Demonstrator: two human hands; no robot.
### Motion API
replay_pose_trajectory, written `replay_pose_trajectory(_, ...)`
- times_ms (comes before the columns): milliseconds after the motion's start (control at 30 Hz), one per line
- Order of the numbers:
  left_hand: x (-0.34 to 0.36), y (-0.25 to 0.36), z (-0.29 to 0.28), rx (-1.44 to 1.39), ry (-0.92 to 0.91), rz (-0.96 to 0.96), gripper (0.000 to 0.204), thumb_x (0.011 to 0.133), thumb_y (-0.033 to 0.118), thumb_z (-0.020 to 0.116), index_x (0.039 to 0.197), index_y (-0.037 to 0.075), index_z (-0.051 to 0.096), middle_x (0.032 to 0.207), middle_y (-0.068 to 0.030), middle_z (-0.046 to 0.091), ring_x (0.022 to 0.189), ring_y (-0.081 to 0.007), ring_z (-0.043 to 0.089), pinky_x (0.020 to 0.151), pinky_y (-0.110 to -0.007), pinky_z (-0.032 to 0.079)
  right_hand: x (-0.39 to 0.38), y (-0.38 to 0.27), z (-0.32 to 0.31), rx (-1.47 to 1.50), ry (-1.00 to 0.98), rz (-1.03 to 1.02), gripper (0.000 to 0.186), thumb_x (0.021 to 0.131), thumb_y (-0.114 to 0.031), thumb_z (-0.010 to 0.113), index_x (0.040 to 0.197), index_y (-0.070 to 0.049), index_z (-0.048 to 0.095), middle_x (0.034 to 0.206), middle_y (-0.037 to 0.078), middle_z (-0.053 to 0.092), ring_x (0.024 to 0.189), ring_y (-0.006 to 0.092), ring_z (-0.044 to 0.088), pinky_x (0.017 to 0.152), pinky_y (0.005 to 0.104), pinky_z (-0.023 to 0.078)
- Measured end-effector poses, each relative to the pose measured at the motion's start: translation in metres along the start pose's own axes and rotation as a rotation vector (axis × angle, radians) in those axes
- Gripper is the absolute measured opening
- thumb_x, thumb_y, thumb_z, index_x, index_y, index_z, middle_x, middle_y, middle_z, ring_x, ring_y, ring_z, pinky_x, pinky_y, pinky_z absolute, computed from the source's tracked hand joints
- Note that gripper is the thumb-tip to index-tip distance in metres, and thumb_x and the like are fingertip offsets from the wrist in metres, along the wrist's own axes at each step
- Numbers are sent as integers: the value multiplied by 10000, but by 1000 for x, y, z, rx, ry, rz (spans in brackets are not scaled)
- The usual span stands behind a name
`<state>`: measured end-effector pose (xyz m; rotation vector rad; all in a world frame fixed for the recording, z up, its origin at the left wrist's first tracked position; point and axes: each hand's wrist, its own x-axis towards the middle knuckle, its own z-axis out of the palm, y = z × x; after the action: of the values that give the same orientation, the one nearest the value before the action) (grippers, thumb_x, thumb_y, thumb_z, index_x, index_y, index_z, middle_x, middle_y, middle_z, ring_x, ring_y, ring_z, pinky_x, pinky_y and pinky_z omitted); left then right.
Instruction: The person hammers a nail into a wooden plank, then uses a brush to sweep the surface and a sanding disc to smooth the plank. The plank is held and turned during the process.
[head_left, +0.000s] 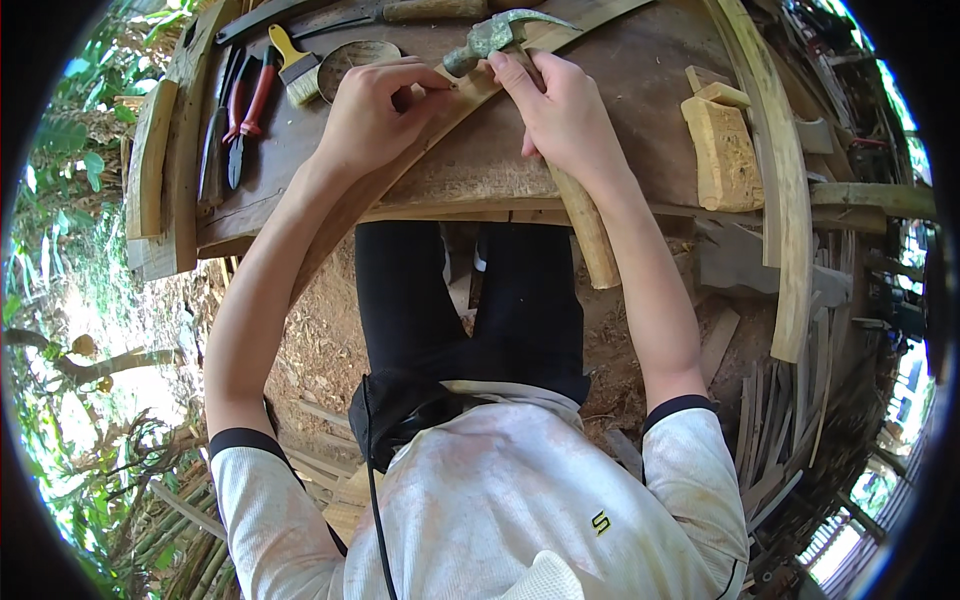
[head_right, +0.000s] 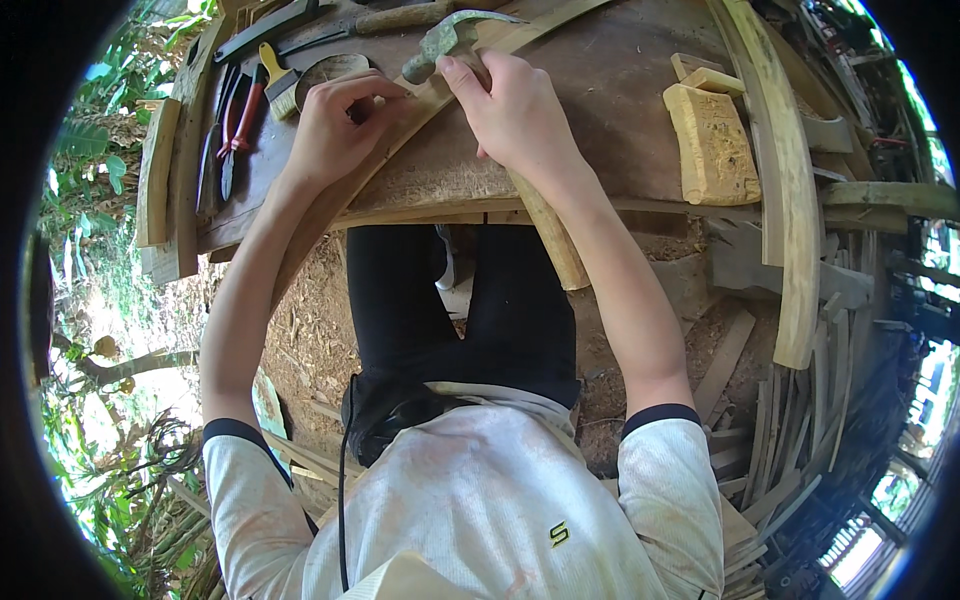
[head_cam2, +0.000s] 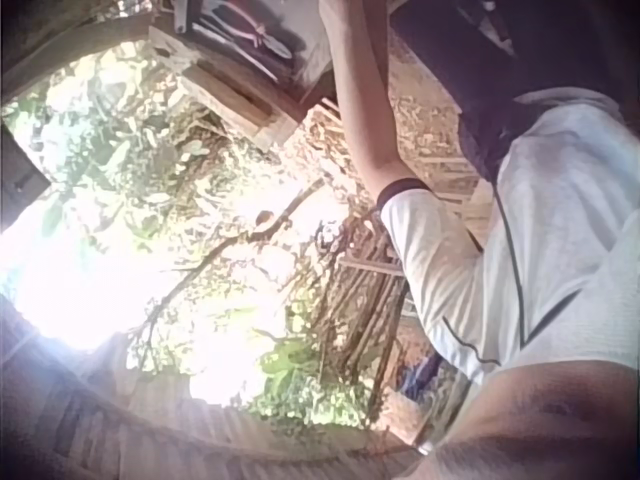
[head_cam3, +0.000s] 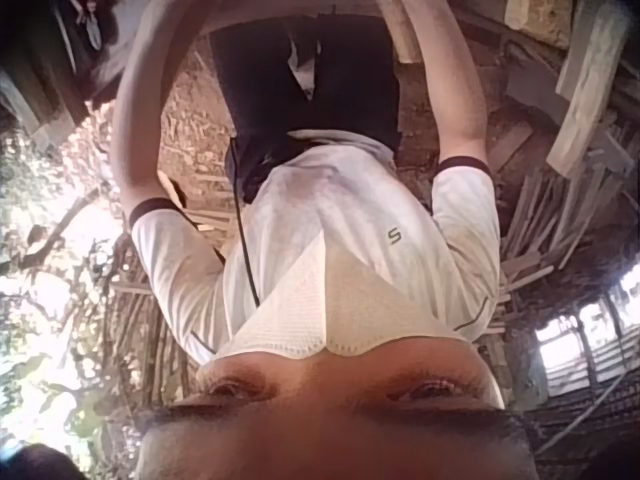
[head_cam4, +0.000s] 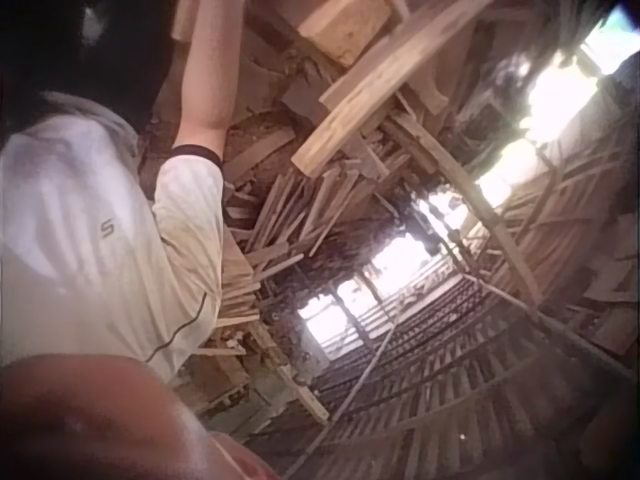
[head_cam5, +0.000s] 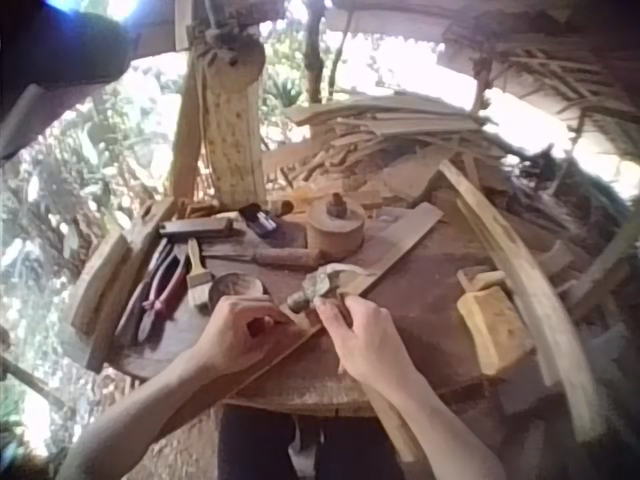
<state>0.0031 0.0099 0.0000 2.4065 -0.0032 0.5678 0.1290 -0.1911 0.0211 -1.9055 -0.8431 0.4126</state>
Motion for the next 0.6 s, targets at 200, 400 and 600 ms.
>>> replay_pose_trajectory(200, 0, 1, 0, -10, -5, 0, 146, 903, 25, 771, 1047, 14, 794, 864, -63, 728, 631, -108, 579, 615, -277, 483, -1, -3, -1, -6, 0, 6, 562, 1087, -478, 610, 867, 40, 609, 555, 114, 603, 494, 237, 698, 493, 366, 550)
replay_pose_trajectory(400, 0, 1, 1, -7, 6, 10, 136, 906, 35, 776, 1039, 17, 799, 864, -63, 728, 629, -113, 575, 613, -281, 482, 0, 0, -1, -3, 2, 4, 557, 1086, -468, 616, 842, 32, 595, 557, 114, 602, 483, 229, 687, 484, 357, 543)
replay_pose_trajectory(600, 0, 1, 1, -7, 7, 24, 144, 902, 30, 768, 1042, 18, 800, 864, -64, 725, 624, -119, 568, 614, -281, 482, -1, -3, -1, -8, 0, 9, 555, 1083, -469, 622, 836, 28, 593, 555, 110, 597, 476, 220, 681, 478, 352, 539)
